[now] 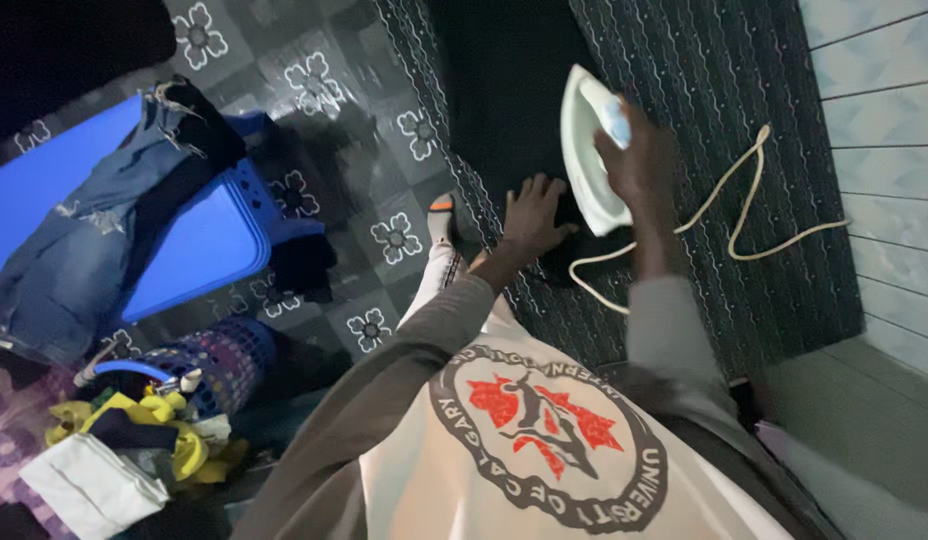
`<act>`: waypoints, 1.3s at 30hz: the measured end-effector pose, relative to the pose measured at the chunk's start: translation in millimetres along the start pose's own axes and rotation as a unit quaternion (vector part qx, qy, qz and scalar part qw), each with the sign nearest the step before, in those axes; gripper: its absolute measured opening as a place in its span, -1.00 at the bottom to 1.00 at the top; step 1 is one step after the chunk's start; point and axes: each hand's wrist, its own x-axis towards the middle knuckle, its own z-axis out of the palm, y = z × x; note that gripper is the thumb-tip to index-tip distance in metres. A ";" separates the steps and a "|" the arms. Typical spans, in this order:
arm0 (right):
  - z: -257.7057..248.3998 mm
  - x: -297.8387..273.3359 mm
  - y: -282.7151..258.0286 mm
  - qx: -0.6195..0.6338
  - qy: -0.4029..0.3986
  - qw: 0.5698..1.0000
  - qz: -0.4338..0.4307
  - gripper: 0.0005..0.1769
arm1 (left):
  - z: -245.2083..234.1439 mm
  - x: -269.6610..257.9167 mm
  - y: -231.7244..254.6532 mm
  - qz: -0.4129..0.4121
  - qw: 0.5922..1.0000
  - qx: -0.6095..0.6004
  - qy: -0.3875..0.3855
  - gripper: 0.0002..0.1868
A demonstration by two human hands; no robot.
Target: The person irons a pair of black trousers on a floor mat using a steam iron, flattening the legs and folding them between presses.
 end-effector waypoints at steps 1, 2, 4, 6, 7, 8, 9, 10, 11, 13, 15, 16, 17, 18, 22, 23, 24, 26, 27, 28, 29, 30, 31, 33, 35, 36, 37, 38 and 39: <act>2.1 6.2 -5.9 0.010 -0.030 0.998 0.056 -0.38 | -3.0 -0.1 5.0 -0.017 1.000 0.003 -0.014 -0.18; 1.5 9.1 -8.0 0.010 -0.033 0.998 0.056 -0.38 | -3.2 0.2 8.4 -0.034 0.999 0.005 -0.027 -0.08; 2.1 7.9 -9.6 -0.017 0.001 0.999 -0.030 -0.32 | 7.0 -10.6 11.5 -0.034 0.994 0.019 -0.098 -0.18; -4.3 -3.3 -4.5 -0.030 -0.027 0.999 -0.013 -0.35 | 28.1 -24.0 11.6 -0.031 0.985 0.033 -0.164 -0.26; -5.8 -8.5 -3.5 -0.043 -0.061 0.997 -0.003 -0.36 | 38.9 -29.8 10.6 0.027 0.991 0.019 -0.128 -0.26; -9.8 -12.1 -0.7 -0.042 -0.061 0.997 -0.007 -0.36 | 46.6 -30.1 7.6 0.085 0.992 0.006 -0.092 -0.26; -13.9 -19.5 3.7 -0.035 -0.069 0.997 -0.021 -0.34 | 51.1 -30.9 3.2 0.081 0.992 0.007 -0.094 -0.26; -14.8 -24.4 6.2 -0.029 -0.077 0.996 -0.035 -0.31 | 54.0 -30.6 1.2 0.050 0.992 -0.001 -0.113 -0.36; -13.0 -27.3 6.8 -0.027 -0.077 0.996 -0.033 -0.31 | 55.2 -28.9 0.9 0.024 0.991 -0.010 -0.132 -0.45; -9.2 -32.8 7.4 -0.070 -0.051 0.996 0.015 -0.31 | 52.9 -32.5 0.4 0.046 0.994 -0.020 -0.100 -0.44; -6.1 -35.9 8.9 -0.060 -0.036 0.998 0.004 -0.32 | 48.3 -34.9 -0.3 0.070 0.995 -0.031 -0.070 -0.44; -4.5 -37.6 11.0 -0.051 -0.021 0.998 -0.010 -0.32 | 44.7 -32.7 -3.3 0.058 0.991 -0.037 -0.115 -0.44; -5.0 -42.0 16.1 -0.052 -0.030 0.998 -0.009 -0.32 | 44.1 -35.9 -3.7 0.037 0.985 -0.048 -0.159 -0.45; -6.6 -45.9 23.2 -0.064 -0.063 0.996 0.006 -0.33 | 45.3 -37.8 -2.5 0.030 0.985 -0.052 -0.161 -0.45; -8.6 -62.7 45.7 -0.027 -0.011 0.994 -0.104 -0.33 | 48.6 -34.5 2.2 0.062 0.993 -0.026 -0.095 -0.41; -5.8 -56.1 44.9 -0.026 -0.010 0.994 -0.110 -0.33 | 50.0 -37.6 3.2 0.061 0.994 -0.020 -0.092 -0.38; -4.1 -47.4 41.9 -0.027 -0.020 0.995 -0.095 -0.32 | 48.6 -31.9 -1.7 0.059 0.994 -0.019 -0.086 -0.38; -6.9 -55.0 35.5 -0.033 -0.034 0.997 -0.061 -0.31 | 54.9 -40.2 -4.5 0.041 0.990 -0.018 -0.132 -0.44; -4.7 -45.0 26.5 -0.045 -0.048 0.998 -0.027 -0.34 | 56.9 -38.3 -5.3 0.048 0.990 -0.016 -0.130 -0.44; -5.5 -35.3 19.7 -0.056 -0.061 0.997 0.007 -0.36 | 58.4 -39.4 -5.2 0.066 0.992 -0.009 -0.107 -0.43; -7.3 -24.2 14.6 -0.054 -0.055 0.997 0.003 -0.36 | 57.5 -38.2 -6.0 0.081 0.993 -0.001 -0.082 -0.41; -7.7 -14.0 11.4 -0.041 -0.042 0.998 -0.012 -0.35 | 56.1 -33.8 -5.7 0.084 0.994 0.003 -0.077 -0.41; -6.8 -14.2 12.0 -0.027 -0.030 0.999 -0.021 -0.34 | 55.6 -35.1 -3.8 0.064 0.994 0.002 -0.093 -0.41; -11.4 -27.0 22.8 -0.034 -0.006 0.997 -0.067 -0.37 | 53.2 -36.1 0.1 0.053 0.993 0.004 -0.110 -0.40; -19.0 -42.7 34.8 -0.043 0.021 0.993 -0.110 -0.39 | 51.3 -36.9 3.9 0.037 0.996 0.001 -0.084 -0.41; -28.6 -54.9 45.2 -0.054 -0.014 0.998 -0.041 -0.37 | 50.7 -33.3 5.0 0.043 0.995 0.003 -0.086 -0.41; -31.8 -65.5 54.0 -0.063 -0.055 0.996 0.029 -0.34 | 51.9 -35.6 6.9 0.038 0.996 0.008 -0.076 -0.39; -32.7 -69.8 64.6 -0.062 -0.055 0.996 0.034 -0.34 | 53.6 -37.9 8.5 0.033 0.997 0.013 -0.066 -0.37; -37.8 -75.5 81.2 -0.073 -0.033 0.996 0.049 -0.31 | 55.7 -40.1 10.4 0.034 0.997 0.014 -0.071 -0.37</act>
